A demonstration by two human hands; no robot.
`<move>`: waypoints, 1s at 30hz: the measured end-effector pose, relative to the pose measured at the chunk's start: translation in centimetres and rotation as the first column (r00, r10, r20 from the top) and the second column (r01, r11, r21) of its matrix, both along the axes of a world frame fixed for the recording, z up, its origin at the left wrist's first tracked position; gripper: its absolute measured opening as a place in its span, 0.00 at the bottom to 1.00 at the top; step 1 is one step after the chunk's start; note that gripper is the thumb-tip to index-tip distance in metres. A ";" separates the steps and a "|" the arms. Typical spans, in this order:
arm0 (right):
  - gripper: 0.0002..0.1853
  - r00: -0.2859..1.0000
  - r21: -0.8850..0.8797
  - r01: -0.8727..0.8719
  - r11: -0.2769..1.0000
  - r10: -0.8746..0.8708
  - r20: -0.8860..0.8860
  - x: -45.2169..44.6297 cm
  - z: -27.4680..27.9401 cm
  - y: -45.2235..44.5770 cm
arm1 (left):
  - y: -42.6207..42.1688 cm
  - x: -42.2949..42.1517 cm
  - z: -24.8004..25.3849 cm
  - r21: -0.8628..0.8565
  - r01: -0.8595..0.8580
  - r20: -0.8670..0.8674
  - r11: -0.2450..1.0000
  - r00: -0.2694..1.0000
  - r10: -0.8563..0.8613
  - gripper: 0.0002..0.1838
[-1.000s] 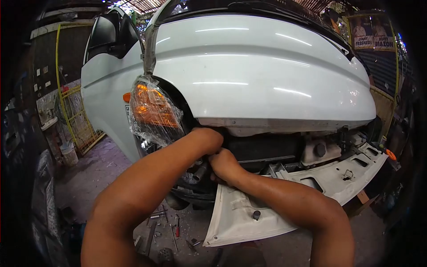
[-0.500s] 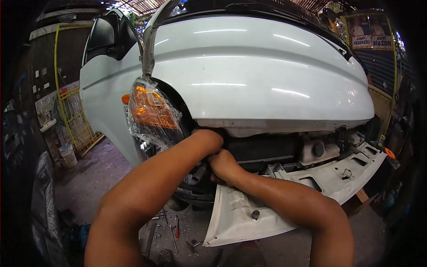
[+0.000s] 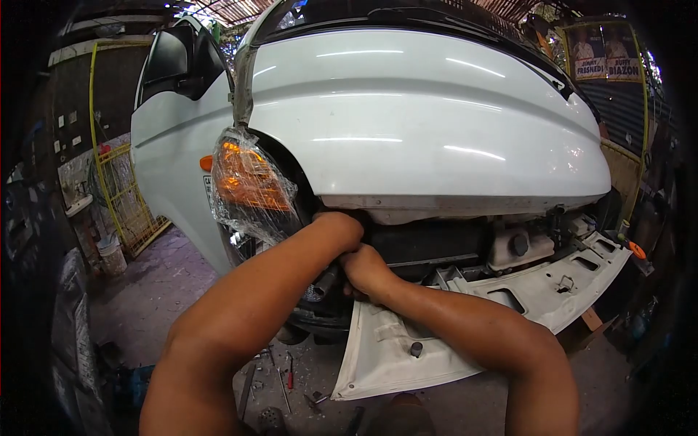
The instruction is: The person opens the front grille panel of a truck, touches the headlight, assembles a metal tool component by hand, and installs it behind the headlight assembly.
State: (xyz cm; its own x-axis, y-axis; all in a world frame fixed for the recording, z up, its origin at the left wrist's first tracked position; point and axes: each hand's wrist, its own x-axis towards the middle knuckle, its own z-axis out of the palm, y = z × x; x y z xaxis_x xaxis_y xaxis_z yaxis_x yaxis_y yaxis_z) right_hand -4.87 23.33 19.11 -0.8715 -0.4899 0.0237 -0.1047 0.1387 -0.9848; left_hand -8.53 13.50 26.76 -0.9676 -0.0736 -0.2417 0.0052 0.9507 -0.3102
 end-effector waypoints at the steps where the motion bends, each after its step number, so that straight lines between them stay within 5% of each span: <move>1: 0.14 1.000 0.000 -0.002 1.000 0.002 0.015 0.0 0.0 0.0 | 0.3 0.5 0.4 -0.001 0.002 0.000 1.000 1.000 -0.002 0.22; 13: 0.16 1.000 0.038 -0.004 0.999 0.003 0.028 -0.4 -0.3 -0.3 | 0.2 -0.6 0.4 -0.014 -0.016 0.084 1.000 0.996 0.017 0.23; 30: 0.19 0.999 0.029 -0.037 0.999 0.036 0.007 -0.9 -0.9 -0.2 | 0.9 0.7 0.9 0.102 -0.086 -0.058 0.991 0.994 0.092 0.24</move>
State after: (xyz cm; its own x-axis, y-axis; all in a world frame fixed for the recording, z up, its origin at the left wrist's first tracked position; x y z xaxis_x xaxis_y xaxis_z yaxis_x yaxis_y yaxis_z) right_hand -5.77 23.10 18.24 -0.8531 -0.5217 0.0029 -0.1034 0.1637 -0.9811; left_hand -7.84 14.35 27.66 -0.9717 -0.1385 -0.1913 -0.0971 0.9726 -0.2111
